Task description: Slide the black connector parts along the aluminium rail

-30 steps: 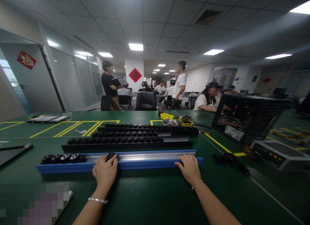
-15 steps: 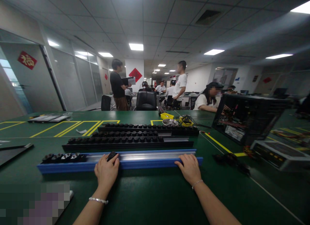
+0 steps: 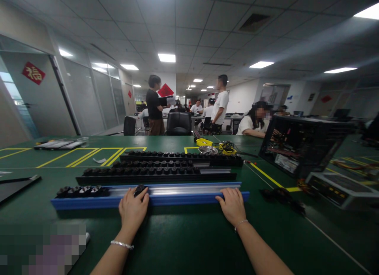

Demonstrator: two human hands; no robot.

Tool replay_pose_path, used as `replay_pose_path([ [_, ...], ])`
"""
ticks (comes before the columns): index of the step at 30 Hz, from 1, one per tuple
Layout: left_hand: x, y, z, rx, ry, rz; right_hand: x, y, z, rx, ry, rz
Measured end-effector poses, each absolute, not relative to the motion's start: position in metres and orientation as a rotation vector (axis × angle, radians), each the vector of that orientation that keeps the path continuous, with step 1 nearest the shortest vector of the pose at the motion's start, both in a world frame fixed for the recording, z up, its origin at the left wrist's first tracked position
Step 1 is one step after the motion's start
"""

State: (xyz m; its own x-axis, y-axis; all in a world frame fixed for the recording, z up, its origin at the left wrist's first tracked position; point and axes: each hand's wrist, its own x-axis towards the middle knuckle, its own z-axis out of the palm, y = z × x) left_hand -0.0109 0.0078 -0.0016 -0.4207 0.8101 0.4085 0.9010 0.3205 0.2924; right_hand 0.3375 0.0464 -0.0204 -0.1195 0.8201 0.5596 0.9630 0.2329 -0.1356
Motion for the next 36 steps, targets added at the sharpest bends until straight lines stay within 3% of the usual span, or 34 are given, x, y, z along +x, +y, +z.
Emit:
replay_pose_path([
  [36, -0.0024, 0.0088, -0.0044, -1.569, -2.378, -0.646, 0.3381, 0.0442, -0.0168, -1.636, -2.012, -0.326],
])
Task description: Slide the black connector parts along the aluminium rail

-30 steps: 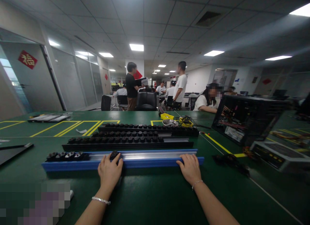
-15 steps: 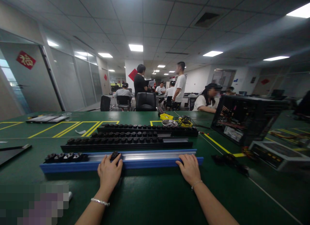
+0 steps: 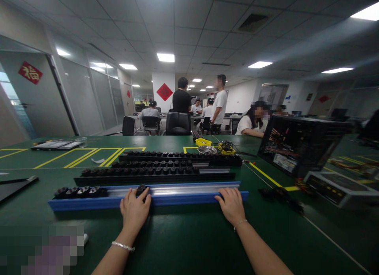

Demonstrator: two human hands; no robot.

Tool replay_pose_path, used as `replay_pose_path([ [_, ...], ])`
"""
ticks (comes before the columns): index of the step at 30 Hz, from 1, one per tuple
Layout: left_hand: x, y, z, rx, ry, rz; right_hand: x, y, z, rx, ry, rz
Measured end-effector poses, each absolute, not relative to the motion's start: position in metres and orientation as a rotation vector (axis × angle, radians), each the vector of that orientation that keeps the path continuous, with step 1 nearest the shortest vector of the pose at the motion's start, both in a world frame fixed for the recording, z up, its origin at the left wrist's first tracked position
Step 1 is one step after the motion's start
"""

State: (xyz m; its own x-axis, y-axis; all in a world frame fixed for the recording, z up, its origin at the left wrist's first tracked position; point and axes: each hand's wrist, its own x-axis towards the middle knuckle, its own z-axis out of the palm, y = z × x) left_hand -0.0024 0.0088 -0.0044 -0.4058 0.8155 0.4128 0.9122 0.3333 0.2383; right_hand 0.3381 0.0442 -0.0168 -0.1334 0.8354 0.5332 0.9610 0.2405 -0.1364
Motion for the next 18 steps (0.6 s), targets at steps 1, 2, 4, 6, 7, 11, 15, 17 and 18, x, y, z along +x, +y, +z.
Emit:
replay_pose_path([
  [1, -0.002, 0.009, -0.004, -1.572, -2.379, -0.648, 0.338, 0.044, -0.017, -1.635, -2.013, -0.324],
  [2, -0.001, 0.008, -0.004, -1.579, -2.379, -0.653, 0.338, 0.044, -0.017, -1.633, -2.013, -0.319],
  [4, 0.000, 0.008, -0.004, -1.601, -2.377, -0.668, 0.339, 0.044, -0.017, -1.629, -2.013, -0.308],
  [6, 0.002, 0.007, -0.004, -1.630, -2.374, -0.684, 0.339, 0.044, -0.017, -1.628, -2.010, -0.298],
  [7, 0.003, 0.007, -0.004, -1.643, -2.372, -0.691, 0.339, 0.044, -0.017, -1.630, -2.008, -0.296],
  [11, 0.006, 0.007, -0.004, -1.675, -2.369, -0.706, 0.338, 0.044, -0.017, -1.635, -2.006, -0.294],
  [15, 0.008, 0.007, -0.003, -1.689, -2.357, -0.705, 0.338, 0.043, -0.015, -1.632, -2.005, -0.287],
  [17, 0.008, 0.007, -0.002, -1.692, -2.354, -0.700, 0.338, 0.043, -0.015, -1.639, -2.009, -0.276],
  [18, 0.008, 0.007, -0.002, -1.693, -2.356, -0.698, 0.338, 0.043, -0.014, -1.643, -2.011, -0.273],
])
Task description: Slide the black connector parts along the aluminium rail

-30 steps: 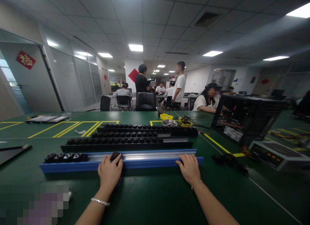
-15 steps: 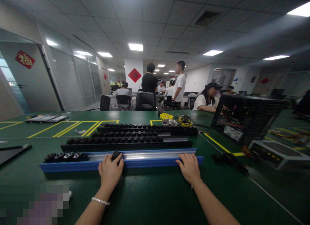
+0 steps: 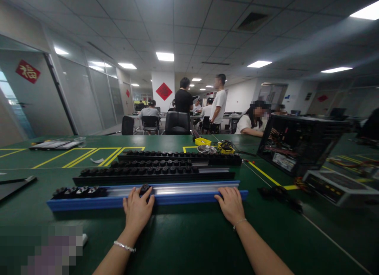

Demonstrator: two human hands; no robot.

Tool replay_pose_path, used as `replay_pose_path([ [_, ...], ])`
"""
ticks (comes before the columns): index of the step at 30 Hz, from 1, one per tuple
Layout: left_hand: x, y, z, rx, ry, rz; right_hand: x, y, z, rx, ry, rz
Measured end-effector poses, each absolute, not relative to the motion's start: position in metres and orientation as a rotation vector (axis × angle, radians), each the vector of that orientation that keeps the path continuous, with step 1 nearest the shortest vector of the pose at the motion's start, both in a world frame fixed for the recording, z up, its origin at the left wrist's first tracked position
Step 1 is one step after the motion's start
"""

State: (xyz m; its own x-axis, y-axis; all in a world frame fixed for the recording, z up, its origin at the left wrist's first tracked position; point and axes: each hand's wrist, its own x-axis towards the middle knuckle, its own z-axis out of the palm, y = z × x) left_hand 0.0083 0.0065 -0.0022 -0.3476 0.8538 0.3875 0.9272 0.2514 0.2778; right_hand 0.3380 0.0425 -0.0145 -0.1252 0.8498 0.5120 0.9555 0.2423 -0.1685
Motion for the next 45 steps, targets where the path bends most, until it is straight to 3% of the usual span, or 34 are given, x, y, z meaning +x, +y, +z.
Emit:
replay_pose_path([
  [45, 0.0158, 0.0066, -0.0058, -1.782, -2.282, -0.702, 0.3390, 0.0453, -0.0195, -1.604, -1.994, -0.362],
])
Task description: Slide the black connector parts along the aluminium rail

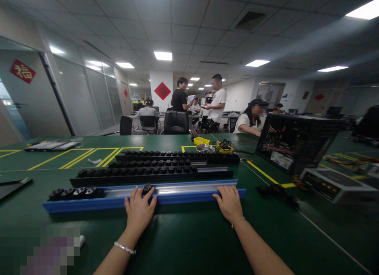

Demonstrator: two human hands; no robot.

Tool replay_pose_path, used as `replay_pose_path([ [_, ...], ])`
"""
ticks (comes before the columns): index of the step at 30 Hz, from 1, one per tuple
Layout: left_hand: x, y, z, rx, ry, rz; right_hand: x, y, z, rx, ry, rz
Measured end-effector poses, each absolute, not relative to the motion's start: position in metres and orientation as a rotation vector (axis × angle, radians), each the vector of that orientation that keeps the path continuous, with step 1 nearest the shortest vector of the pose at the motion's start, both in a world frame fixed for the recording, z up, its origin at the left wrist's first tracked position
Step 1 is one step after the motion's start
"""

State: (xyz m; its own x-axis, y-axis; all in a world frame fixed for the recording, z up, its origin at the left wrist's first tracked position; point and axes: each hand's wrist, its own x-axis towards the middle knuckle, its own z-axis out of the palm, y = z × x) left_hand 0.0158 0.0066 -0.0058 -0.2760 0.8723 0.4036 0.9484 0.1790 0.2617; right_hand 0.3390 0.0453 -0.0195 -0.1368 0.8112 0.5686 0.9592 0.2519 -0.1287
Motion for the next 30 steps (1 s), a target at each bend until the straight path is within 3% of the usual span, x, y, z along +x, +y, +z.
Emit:
replay_pose_path([
  [30, 0.027, 0.004, -0.004, -1.920, -2.223, -0.657, 0.339, 0.046, -0.019, -1.622, -1.997, -0.316],
])
